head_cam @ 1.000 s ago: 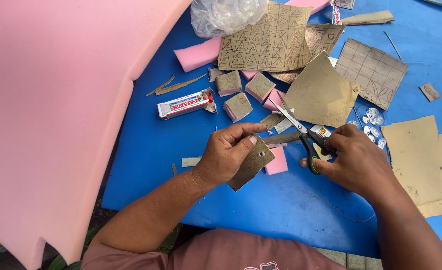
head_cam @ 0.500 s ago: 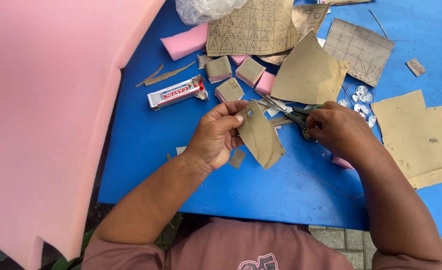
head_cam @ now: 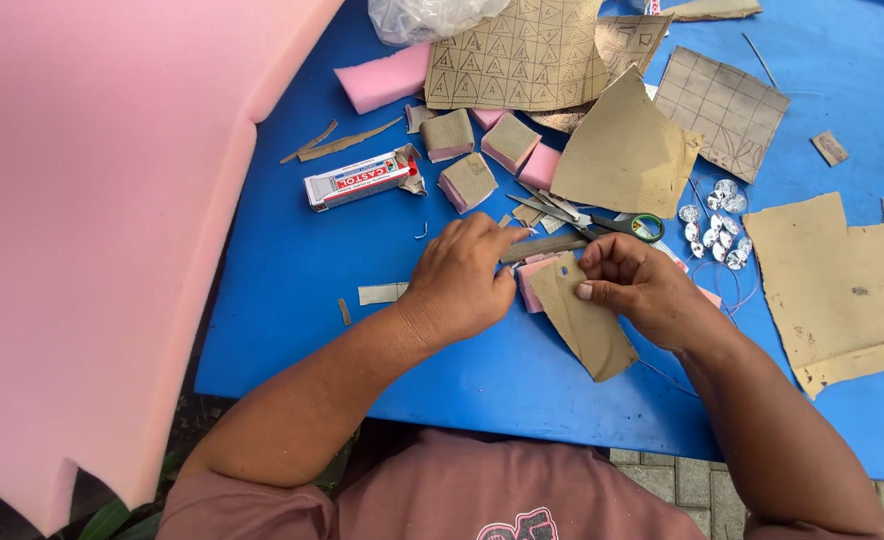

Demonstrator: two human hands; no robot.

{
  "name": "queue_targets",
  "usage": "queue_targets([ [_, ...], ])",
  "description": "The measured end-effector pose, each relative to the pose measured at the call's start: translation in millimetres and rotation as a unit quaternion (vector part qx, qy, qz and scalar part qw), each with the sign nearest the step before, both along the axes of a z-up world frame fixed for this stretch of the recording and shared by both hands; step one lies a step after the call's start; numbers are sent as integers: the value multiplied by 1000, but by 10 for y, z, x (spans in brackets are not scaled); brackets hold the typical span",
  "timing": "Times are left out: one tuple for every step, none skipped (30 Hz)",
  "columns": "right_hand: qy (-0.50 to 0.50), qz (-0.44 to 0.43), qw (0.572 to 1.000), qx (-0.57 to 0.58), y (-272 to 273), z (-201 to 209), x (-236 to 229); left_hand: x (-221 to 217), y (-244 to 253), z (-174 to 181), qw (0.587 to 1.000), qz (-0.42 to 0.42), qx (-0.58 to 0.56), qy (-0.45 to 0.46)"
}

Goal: Cutting and gluing foam and cardboard pieces to assemble small components.

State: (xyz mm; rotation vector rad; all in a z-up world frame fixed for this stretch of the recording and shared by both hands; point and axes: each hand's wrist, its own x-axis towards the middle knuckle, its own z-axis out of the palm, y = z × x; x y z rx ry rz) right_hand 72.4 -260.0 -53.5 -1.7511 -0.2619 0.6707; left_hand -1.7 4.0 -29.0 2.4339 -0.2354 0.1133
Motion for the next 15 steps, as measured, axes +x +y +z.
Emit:
queue_targets([
  [3, 2, 1000, -3, 24, 37, -35, -39, -33, 5, 1000, 2, -3, 3],
  [0, 12, 999, -43, 48, 74, -68, -74, -66, 11, 999, -26, 29, 32],
  [-9, 20, 997, -80, 99, 115, -60, -63, -71, 31, 995, -56, 64, 56],
  [-11, 20, 997, -79, 120, 155, -82, -57, -85, -2, 995, -56, 65, 54],
  [-56, 21, 989, -137, 126, 193, -119, -64, -112, -38, 996, -52, 62, 49],
  [-102, 23, 976, -193, 129, 229, -154, -70, -143, -76, 996, -47, 59, 44],
  [-99, 22, 976, -194, 126, 223, -186, -93, -161, -95, 996, -48, 58, 46],
  [-103, 21, 974, -202, 123, 218, -213, -110, -180, -113, 998, -51, 10, 44],
  [-111, 16, 972, -207, 137, 222, -203, -81, -179, -115, 997, -55, -36, 38],
  [-112, 13, 972, -206, 145, 238, -197, -72, -162, -38, 997, -58, -34, 35],
  [-124, 12, 977, -175, 140, 252, -210, -97, -162, 30, 980, -51, -164, 101],
  [-136, 12, 980, -144, 138, 262, -225, -125, -160, 92, 941, -43, -291, 164],
  [-134, 13, 980, -145, 122, 247, -237, -122, -157, 92, 941, -43, -293, 166],
  [-153, 2, 979, -131, 108, 235, -249, -118, -154, 94, 924, -29, -335, 183],
  [-176, -8, 978, -116, 104, 230, -231, -88, -140, 108, 906, -17, -375, 196],
])
